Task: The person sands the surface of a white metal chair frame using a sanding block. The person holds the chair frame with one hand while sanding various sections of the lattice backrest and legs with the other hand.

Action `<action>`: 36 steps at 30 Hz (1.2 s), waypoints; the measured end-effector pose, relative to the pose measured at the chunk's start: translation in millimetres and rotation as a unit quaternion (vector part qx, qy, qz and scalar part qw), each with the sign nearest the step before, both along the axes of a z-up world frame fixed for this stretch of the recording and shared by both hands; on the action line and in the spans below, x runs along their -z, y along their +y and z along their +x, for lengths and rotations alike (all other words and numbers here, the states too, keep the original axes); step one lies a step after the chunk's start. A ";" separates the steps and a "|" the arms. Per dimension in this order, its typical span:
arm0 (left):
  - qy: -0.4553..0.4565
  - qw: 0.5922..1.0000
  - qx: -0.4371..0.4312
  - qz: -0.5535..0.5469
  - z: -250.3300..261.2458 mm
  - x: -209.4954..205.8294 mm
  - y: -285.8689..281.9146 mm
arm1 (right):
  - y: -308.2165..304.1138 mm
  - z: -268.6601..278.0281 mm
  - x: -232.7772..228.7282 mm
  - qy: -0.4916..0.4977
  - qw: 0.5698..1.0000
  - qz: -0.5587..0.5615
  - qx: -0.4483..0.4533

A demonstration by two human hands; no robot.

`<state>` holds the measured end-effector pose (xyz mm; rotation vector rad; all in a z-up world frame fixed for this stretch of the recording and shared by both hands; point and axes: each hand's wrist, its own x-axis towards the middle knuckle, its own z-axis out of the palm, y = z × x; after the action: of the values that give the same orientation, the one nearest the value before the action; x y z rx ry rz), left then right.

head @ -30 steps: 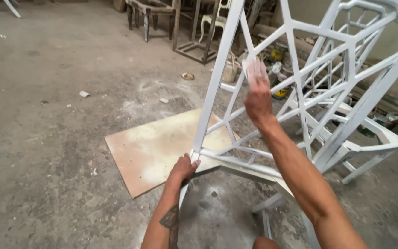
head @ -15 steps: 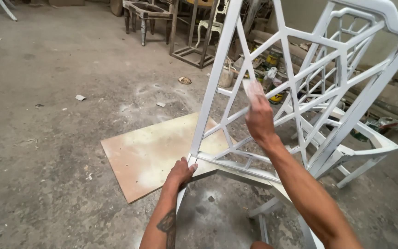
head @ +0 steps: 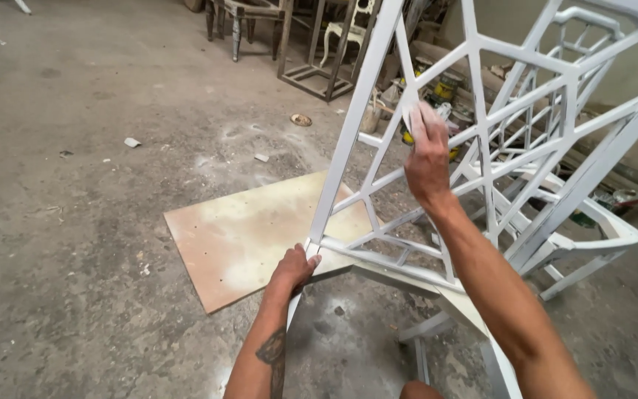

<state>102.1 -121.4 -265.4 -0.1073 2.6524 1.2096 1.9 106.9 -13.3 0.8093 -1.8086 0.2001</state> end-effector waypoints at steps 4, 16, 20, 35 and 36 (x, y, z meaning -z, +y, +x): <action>-0.001 1.000 0.003 0.001 0.5 0.0 -0.3 | -6.3 1.7 -7.3 -0.042 0.999 -0.019 0.020; 0.008 1.000 -0.004 0.006 0.1 -5.4 -1.8 | 2.8 -17.1 4.1 0.101 0.985 0.085 0.113; 0.007 1.000 0.001 0.016 2.3 -3.9 -2.9 | 9.2 30.0 33.5 -0.008 0.989 0.070 0.133; 0.008 1.000 -0.016 0.025 1.9 0.3 2.9 | 43.6 9.7 -22.3 -0.258 0.953 -0.106 0.119; 0.010 0.999 -0.019 0.025 -0.7 0.7 2.2 | 46.6 -6.1 -23.3 -0.231 0.959 -0.078 0.144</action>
<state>101.4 -119.2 -266.0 -0.1385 2.6472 1.2945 -4.1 153.4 10.0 0.3969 -2.2905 0.3578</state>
